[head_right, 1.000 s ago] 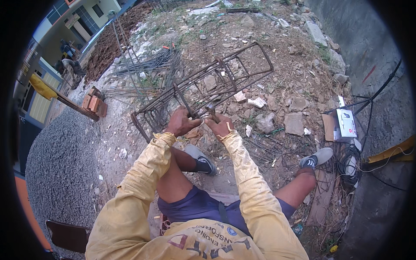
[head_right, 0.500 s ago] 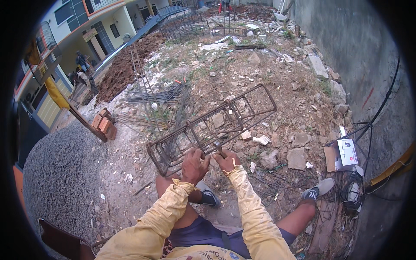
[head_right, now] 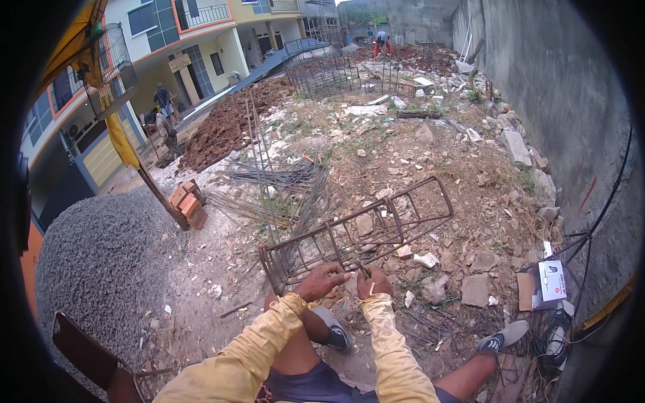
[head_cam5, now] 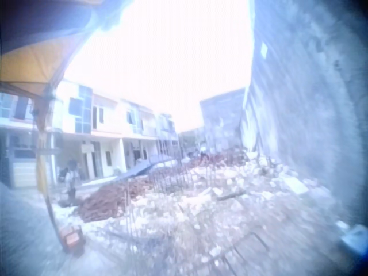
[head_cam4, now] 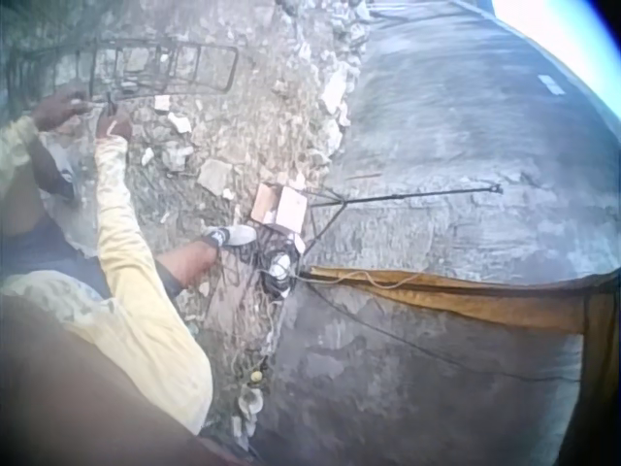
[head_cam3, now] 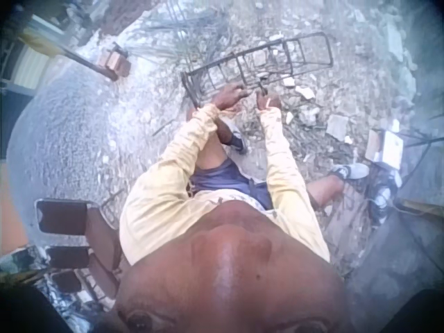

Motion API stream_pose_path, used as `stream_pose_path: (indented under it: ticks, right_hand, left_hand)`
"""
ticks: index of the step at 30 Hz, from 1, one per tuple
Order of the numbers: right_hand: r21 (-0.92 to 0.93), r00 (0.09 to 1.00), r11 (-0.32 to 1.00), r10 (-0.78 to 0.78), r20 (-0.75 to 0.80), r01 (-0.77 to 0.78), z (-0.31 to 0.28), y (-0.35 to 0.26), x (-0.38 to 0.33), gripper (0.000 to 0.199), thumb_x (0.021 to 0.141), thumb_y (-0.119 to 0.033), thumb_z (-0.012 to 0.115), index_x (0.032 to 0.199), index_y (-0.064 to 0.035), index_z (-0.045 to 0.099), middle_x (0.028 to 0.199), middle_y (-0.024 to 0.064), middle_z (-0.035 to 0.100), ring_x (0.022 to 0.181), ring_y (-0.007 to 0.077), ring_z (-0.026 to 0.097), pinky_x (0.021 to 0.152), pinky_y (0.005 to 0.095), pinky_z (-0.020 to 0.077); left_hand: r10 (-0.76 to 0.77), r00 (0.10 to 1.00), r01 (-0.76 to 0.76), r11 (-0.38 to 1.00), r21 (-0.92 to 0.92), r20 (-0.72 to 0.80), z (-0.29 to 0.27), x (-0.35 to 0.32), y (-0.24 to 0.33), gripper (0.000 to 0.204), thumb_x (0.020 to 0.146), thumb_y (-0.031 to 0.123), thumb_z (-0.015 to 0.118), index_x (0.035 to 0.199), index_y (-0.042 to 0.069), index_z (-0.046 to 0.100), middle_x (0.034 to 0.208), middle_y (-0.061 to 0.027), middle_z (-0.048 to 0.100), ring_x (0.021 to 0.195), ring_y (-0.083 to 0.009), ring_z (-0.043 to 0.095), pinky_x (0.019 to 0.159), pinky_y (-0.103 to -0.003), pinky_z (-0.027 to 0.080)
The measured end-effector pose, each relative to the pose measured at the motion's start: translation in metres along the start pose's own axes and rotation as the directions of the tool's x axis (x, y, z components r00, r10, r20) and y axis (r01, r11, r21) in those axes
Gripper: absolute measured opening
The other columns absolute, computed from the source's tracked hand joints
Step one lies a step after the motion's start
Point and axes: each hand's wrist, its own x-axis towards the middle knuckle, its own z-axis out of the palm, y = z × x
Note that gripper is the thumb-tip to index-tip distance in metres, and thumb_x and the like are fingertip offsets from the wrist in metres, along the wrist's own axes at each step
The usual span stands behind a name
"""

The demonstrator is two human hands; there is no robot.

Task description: The person sits on the ground and uses pliers to bend and secure wire ties on a rectangular metal frame. The person repeatedly adjusts the frame's position and manipulates the wire ties to fasten the structure.

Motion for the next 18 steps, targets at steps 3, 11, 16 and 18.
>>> stream_pose_path:
  ticks: [3, 11, 16, 18]
  right_hand:
    - [0.003, 0.995, 0.997, -0.081, -0.062, 0.081, 0.003, 0.006, 0.001, 0.024, 0.081, -0.028, 0.063, 0.091, -0.0066, 0.061, 0.089, 0.0205, 0.065, 0.085, 0.0420, 0.063, 0.071, 0.0499, 0.0484]
    - [-0.047, 0.989, 0.988, -0.148, 0.008, 0.148, -0.013, -0.012, -0.002, 0.027, 0.083, -0.031, 0.065, 0.093, -0.0065, 0.061, 0.088, 0.0213, 0.065, 0.084, 0.0424, 0.062, 0.070, 0.0479, 0.0483]
    - [-0.111, 0.995, 0.990, -0.086, 0.040, 0.090, -0.012, -0.011, 0.002, 0.033, 0.082, -0.038, 0.067, 0.094, -0.0068, 0.062, 0.090, 0.0207, 0.066, 0.086, 0.0415, 0.063, 0.071, 0.0478, 0.0489]
    - [-0.113, 0.996, 0.990, -0.086, 0.038, 0.090, -0.010, -0.015, 0.003, 0.036, 0.080, -0.039, 0.068, 0.093, -0.0062, 0.062, 0.090, 0.0204, 0.067, 0.085, 0.0407, 0.064, 0.071, 0.0471, 0.0492]
  left_hand:
    - [-0.033, 0.994, 0.031, 0.999, 0.022, 0.101, -0.005, 0.004, 0.009, 0.045, 0.088, 0.045, 0.063, 0.094, 0.001, 0.063, 0.093, -0.0124, 0.062, 0.093, -0.0218, 0.056, 0.085, -0.036, 0.043]
    - [-0.080, 0.990, 0.088, 0.994, -0.061, 0.113, -0.011, 0.004, -0.003, 0.043, 0.088, 0.046, 0.064, 0.095, 0.003, 0.063, 0.085, -0.0066, 0.059, 0.083, -0.0157, 0.053, 0.077, -0.033, 0.043]
    - [-0.098, 0.982, 0.125, 0.978, -0.166, 0.160, -0.012, 0.008, -0.003, 0.043, 0.088, 0.049, 0.063, 0.091, 0.006, 0.062, 0.077, -0.0013, 0.055, 0.075, -0.0110, 0.048, 0.068, -0.030, 0.042]
    - [-0.055, 0.988, 0.082, 0.977, -0.196, 0.142, -0.015, 0.008, -0.002, 0.043, 0.088, 0.049, 0.063, 0.090, 0.006, 0.061, 0.076, 0.0000, 0.053, 0.074, -0.0099, 0.047, 0.067, -0.029, 0.041]
